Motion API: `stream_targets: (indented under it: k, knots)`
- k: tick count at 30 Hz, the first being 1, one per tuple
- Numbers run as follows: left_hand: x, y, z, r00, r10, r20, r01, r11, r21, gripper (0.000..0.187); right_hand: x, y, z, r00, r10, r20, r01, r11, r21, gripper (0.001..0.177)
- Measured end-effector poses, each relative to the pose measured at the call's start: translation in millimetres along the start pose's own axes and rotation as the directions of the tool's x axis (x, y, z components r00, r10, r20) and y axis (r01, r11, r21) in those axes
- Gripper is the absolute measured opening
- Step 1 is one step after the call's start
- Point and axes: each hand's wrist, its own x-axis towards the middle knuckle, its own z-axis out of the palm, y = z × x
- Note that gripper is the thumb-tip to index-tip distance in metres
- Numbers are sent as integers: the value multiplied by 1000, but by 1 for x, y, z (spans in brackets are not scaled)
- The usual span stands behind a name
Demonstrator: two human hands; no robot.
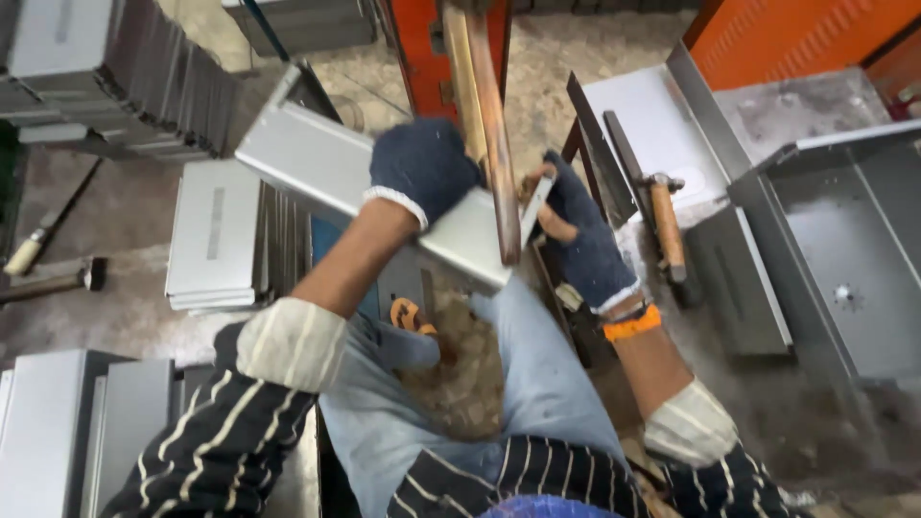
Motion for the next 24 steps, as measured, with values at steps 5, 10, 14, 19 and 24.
stream_targets:
  k: [5, 10, 14, 19, 24]
  knots:
    - [-6, -6, 14, 999, -29, 45, 29, 1000, 0, 23, -10, -10, 10, 994, 97, -40, -100, 993, -69, 72]
    - [-9, -3, 3, 998, -16, 54, 17, 999, -26, 22, -16, -7, 11, 999, 49, -13, -51, 988, -146, 65]
    - [-18, -9, 13, 1000, -1, 9, 1, 1000, 16, 23, -18, -11, 12, 993, 103, -62, -105, 994, -33, 63]
    - [-50, 7, 6, 996, 8, 86, -13, 998, 54, 27, -17, -27, -55, 977, 28, -213, -133, 856, -499, 21]
    - [-108, 19, 11, 987, -57, -151, 50, 998, -44, 42, -37, 14, -172, 908, -244, -340, -412, -379, -829, 67]
